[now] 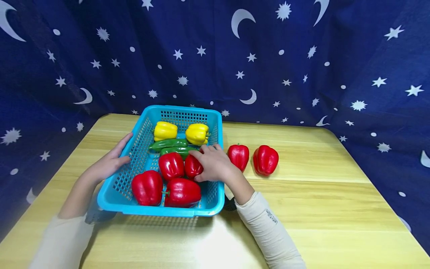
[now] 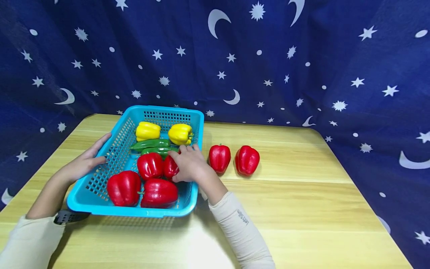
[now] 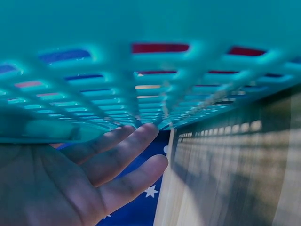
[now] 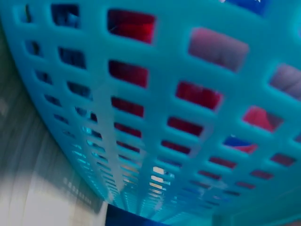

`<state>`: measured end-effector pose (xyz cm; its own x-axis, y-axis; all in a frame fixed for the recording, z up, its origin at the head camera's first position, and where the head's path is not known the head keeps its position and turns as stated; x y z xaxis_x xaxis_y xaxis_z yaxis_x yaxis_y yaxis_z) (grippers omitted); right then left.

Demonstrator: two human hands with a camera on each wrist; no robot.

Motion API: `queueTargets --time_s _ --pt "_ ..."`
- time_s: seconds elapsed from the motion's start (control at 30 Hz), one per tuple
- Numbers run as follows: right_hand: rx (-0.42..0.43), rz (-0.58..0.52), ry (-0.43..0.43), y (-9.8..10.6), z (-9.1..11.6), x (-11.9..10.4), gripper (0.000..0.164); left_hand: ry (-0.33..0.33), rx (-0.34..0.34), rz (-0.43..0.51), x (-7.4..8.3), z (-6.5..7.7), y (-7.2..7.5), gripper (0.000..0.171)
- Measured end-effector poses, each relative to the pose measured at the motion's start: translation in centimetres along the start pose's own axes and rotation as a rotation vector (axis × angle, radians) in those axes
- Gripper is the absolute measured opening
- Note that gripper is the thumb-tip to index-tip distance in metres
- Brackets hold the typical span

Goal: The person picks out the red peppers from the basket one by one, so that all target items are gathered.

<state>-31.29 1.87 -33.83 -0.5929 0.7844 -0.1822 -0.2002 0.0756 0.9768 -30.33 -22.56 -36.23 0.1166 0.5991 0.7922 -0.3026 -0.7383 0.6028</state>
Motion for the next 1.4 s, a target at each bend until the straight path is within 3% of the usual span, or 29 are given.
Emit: queueTargets --time_s 0.43,0.63,1.2,1.4 --pt "0.164 -0.461 0.172 2.1 1.3 1.0 0.078 0.009 0.002 -0.009 0.1 0.0 0.0 0.077" --pt "0.186 -0.586 0.217 3.1 2.2 1.1 0.073 0.007 0.008 -0.02 0.0 0.1 0.0 0.076" --pt "0.335 -0.771 0.199 5.3 5.7 4.0 0.084 0.01 0.002 -0.035 -0.4 0.1 0.1 0.077" --pt "0.388 -0.743 0.135 5.9 7.7 5.8 0.084 0.012 0.004 -0.037 -0.2 0.2 0.0 0.076"
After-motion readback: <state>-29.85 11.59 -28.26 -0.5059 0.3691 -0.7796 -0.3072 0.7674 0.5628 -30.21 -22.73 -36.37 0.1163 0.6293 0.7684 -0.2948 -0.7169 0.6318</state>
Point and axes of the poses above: each hand's wrist, its own z-axis away from the middle knuckle, its own y-axis out of the back of the hand, x = y × z, the point moved 7 cm from there along -z, towards the middle knuckle, and after that the axes turned 7 degrees about -z, right-handed, at the moved point
